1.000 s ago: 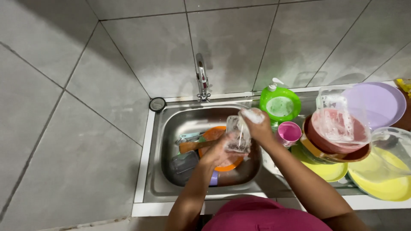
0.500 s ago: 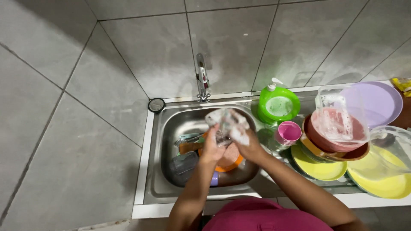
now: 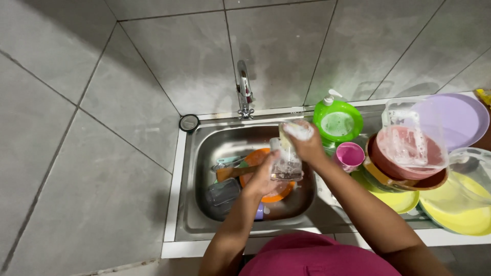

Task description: Washing various plastic cups and containers in a kitchen sink using a sponge and dish soap.

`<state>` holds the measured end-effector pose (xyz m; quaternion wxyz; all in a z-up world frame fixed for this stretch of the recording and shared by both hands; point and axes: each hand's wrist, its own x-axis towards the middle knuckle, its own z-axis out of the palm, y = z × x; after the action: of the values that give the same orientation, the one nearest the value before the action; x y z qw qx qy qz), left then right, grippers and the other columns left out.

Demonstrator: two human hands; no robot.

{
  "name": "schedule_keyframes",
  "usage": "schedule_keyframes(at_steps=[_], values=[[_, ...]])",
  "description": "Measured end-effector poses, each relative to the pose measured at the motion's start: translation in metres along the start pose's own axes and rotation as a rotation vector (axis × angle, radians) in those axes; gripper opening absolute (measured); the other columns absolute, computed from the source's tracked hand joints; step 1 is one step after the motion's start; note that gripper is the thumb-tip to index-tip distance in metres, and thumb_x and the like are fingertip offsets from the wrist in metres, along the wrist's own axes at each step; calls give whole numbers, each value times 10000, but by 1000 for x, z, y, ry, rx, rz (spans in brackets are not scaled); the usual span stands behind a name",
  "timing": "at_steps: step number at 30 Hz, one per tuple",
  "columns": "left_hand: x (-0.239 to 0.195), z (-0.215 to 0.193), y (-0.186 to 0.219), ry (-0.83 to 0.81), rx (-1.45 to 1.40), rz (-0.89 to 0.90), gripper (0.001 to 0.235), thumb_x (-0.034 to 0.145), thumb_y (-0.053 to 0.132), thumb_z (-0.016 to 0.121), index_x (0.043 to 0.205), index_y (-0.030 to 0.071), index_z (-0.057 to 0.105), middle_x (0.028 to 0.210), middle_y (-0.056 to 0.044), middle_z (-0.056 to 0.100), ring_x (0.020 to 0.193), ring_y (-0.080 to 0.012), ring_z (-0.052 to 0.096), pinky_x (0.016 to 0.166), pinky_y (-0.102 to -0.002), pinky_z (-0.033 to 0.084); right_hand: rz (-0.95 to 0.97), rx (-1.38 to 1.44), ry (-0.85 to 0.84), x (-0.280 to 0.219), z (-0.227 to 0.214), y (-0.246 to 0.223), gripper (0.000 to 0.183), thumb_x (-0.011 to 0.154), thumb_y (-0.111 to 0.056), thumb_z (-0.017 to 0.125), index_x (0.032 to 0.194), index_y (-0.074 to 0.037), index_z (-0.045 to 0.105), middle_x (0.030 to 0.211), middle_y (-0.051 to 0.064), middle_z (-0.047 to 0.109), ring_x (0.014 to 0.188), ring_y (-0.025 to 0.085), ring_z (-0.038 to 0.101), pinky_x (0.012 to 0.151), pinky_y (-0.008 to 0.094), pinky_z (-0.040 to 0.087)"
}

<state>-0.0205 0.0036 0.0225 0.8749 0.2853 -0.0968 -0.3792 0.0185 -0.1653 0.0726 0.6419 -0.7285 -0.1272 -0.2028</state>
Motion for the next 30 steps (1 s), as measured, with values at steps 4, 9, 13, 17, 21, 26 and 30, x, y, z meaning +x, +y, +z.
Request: schedule_keyframes(at_steps=[4, 9, 13, 17, 21, 26, 30], values=[[-1, 17, 3, 213, 441, 200, 619, 904, 322, 755, 1345, -46, 524, 1159, -184, 678, 1045, -275, 683, 943, -455, 550, 77, -165, 65, 4, 13, -17, 187, 857, -139, 842, 908, -15, 712, 817, 60, 734, 718, 107, 658, 635, 279, 538], [-2, 7, 4, 181, 434, 297, 652, 822, 280, 802, 1347, 47, 492, 1178, -134, 680, 1120, -250, 681, 1020, -412, 560, 238, 114, 228, 9, 16, -14, 210, 1027, -212, 664, 1132, -31, 670, 919, 28, 693, 782, 101, 616, 686, 271, 507], [-2, -31, 1, 222, 285, 267, 614, 833, 339, 775, 1320, 41, 551, 1171, -141, 694, 1111, -283, 682, 1008, -450, 560, 203, 104, 213, -10, 20, -3, 275, 1060, -213, 608, 1221, 7, 644, 1058, 75, 719, 935, 137, 667, 823, 284, 542], [2, -52, 12, 197, -18, 292, 582, 882, 415, 739, 1300, 33, 601, 1185, -153, 689, 1084, -307, 675, 997, -489, 545, -37, -73, -103, -47, 33, -31, 450, 1040, -154, 544, 1457, 7, 491, 1452, 161, 560, 1354, 257, 521, 1141, 357, 384], [-3, -53, 21, 259, -187, 251, 590, 838, 468, 725, 1271, 82, 618, 1171, -147, 685, 1052, -312, 676, 943, -499, 562, -246, -187, -196, -78, 38, -61, 502, 1027, -171, 558, 1495, -11, 471, 1580, 224, 416, 1509, 362, 348, 1242, 409, 243], [-7, -51, 2, 165, -197, 109, 657, 852, 505, 744, 1320, 64, 606, 1214, -155, 670, 1107, -331, 667, 1007, -516, 564, -138, -54, -172, -55, 23, -43, 466, 1089, -181, 457, 1531, -36, 432, 1603, 163, 424, 1543, 283, 329, 1272, 383, 236], [-13, -19, 1, -48, -172, -65, 796, 812, 628, 751, 1346, 58, 591, 1204, -176, 679, 1095, -383, 679, 957, -583, 557, 124, 158, 4, -42, 10, -17, 373, 1038, -137, 606, 1392, -33, 549, 1220, 105, 670, 1135, 167, 631, 1012, 327, 507]])
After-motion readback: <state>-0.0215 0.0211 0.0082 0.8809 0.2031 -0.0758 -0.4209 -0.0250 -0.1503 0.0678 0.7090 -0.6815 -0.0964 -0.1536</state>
